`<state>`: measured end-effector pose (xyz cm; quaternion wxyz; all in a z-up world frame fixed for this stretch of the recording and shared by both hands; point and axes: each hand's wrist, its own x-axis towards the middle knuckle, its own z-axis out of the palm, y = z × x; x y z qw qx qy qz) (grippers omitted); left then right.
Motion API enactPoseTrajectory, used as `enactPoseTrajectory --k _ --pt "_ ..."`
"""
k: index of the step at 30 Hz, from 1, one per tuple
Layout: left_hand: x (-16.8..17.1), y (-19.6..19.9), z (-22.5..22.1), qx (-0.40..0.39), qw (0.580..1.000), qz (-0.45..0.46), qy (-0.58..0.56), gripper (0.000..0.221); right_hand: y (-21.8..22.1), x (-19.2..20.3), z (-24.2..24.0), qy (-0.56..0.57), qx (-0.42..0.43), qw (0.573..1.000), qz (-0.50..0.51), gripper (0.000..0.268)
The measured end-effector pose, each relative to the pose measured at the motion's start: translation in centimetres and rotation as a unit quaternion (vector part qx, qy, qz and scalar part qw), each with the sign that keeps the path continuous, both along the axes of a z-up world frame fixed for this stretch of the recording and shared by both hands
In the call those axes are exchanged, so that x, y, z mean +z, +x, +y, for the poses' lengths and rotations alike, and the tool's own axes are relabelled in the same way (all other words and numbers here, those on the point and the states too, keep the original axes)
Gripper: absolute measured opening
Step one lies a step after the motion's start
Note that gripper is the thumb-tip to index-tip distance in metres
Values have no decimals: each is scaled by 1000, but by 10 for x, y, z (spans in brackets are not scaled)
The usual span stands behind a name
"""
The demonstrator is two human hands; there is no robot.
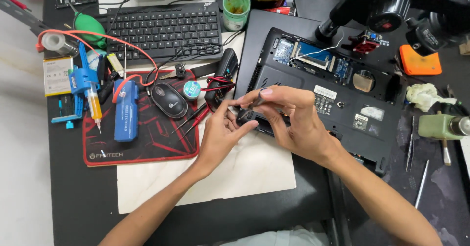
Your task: The person reconnects a ribbon cable to the motherboard, aligns and lowers the laptop lid, and then secures the bottom case with screws. They use a screwdriver and tweezers to handle small components and fasteners during reassembly.
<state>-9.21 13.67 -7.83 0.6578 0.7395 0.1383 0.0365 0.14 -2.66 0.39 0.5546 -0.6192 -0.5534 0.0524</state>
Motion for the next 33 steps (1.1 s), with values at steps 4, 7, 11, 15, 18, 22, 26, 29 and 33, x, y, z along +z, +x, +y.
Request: enactPoseTrajectory --k 4,7,11,15,18,22,26,29,33 --pt "-10 -4 -3 20 999 -39 -12 52 1 -13 2 -9 -75 996 -40 55" --pt "-10 -3 -5 20 998 -57 -18 50 -7 19 17 17 -134 984 -114 59" --pt "-8 -3 -5 25 998 -42 -28 46 -10 -1 11 49 -80 995 31 43" --pt "-7 -1 -4 17 998 -43 -35 46 -8 3 9 6 -226 972 -60 57" --pt "-4 -3 -4 17 998 -37 -37 47 -15 28 16 36 -131 984 -116 41" --pt "-4 -1 -5 15 998 -31 -43 48 -18 32 16 56 -170 979 -94 45" --pt "-6 -2 -7 25 998 -40 -49 49 -20 12 5 41 -96 993 62 33" --pt "-13 -3 -6 21 996 -56 -62 50 -15 -8 0 20 -209 978 -8 48" --pt "-12 -3 -8 27 996 -50 -68 50 -21 22 7 45 -109 989 -93 42"
